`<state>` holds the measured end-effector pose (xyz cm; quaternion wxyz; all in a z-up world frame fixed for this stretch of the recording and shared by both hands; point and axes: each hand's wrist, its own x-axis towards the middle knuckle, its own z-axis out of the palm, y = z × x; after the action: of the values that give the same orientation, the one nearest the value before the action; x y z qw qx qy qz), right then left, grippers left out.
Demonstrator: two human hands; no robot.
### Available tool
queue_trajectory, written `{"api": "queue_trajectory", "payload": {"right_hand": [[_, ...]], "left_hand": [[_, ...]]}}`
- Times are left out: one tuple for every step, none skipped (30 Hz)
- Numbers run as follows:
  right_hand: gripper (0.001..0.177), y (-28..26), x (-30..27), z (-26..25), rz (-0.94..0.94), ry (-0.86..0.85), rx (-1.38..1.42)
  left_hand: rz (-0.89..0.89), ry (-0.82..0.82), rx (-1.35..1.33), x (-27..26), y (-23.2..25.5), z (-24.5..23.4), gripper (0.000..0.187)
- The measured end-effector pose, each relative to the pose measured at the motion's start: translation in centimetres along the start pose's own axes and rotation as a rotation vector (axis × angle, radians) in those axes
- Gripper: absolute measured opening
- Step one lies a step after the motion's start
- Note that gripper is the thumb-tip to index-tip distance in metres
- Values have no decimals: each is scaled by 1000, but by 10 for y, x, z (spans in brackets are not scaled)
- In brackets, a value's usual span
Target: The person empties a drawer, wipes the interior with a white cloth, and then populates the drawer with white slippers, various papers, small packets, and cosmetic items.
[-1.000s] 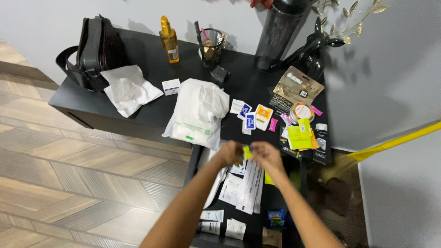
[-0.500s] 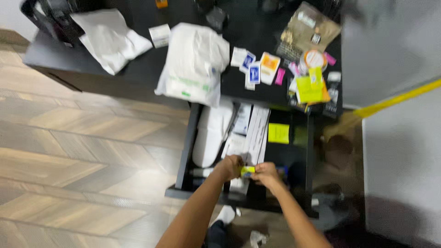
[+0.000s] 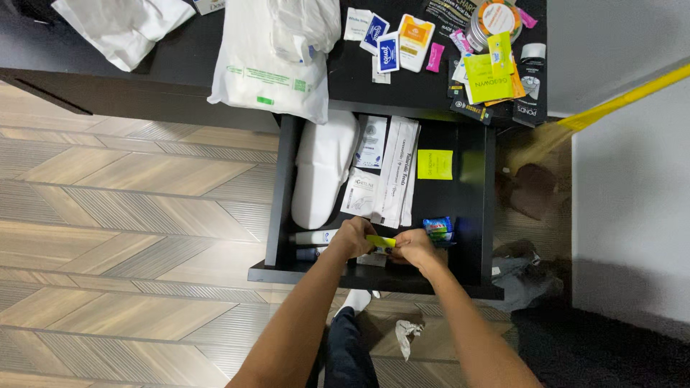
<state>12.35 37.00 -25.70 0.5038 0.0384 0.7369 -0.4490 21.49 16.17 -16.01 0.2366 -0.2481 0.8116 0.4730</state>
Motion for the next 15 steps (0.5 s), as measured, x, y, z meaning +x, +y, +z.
{"api": "queue_trajectory", "payload": {"right_hand": [[19,1,-1,0,-31,45,-101],[21,-4,-1,0,-67,93,-203],[21,-8,-6,2,-73,96,-203],[23,-15,-15,5,-105,155,-404],[25,-25,-27,5,-136,214,-605],[25,-39,-38,5,-142,217,-606],[25,-55,-51,5,-145,252,-719],[27,-75,-64,5,-152,287,-832],[27,-101,-75,1,-164,289,-832],[19,-135,-82,-6,-82,257,-820],[18,-166,-91,-11,0,221,-809],[18,-200,-100,-21,-26,244,-807],[18,-231,-111,-33,-150,409,-810],[18,-261,-119,-47,-275,577,-807],[18,-289,-126,-62,-299,602,-801]], "left_hand": [[0,-1,1,-3,1,0,36],[-26,9,56,-6,3,0,34],[-52,19,111,-9,6,-2,33],[-45,23,111,-13,10,-4,33],[-19,42,150,-19,14,-8,28],[5,62,190,-25,19,-13,24],[9,68,191,-28,27,-20,24],[73,180,219,-31,37,-30,24],[136,292,248,-35,48,-41,30],[141,306,255,-38,61,-58,30],[153,308,276,-39,77,-77,32],[181,319,297,-35,101,-99,36],[203,342,304,-33,124,-120,36],[208,387,294,-32,146,-142,35],[213,432,283,-31,168,-161,35]]}}
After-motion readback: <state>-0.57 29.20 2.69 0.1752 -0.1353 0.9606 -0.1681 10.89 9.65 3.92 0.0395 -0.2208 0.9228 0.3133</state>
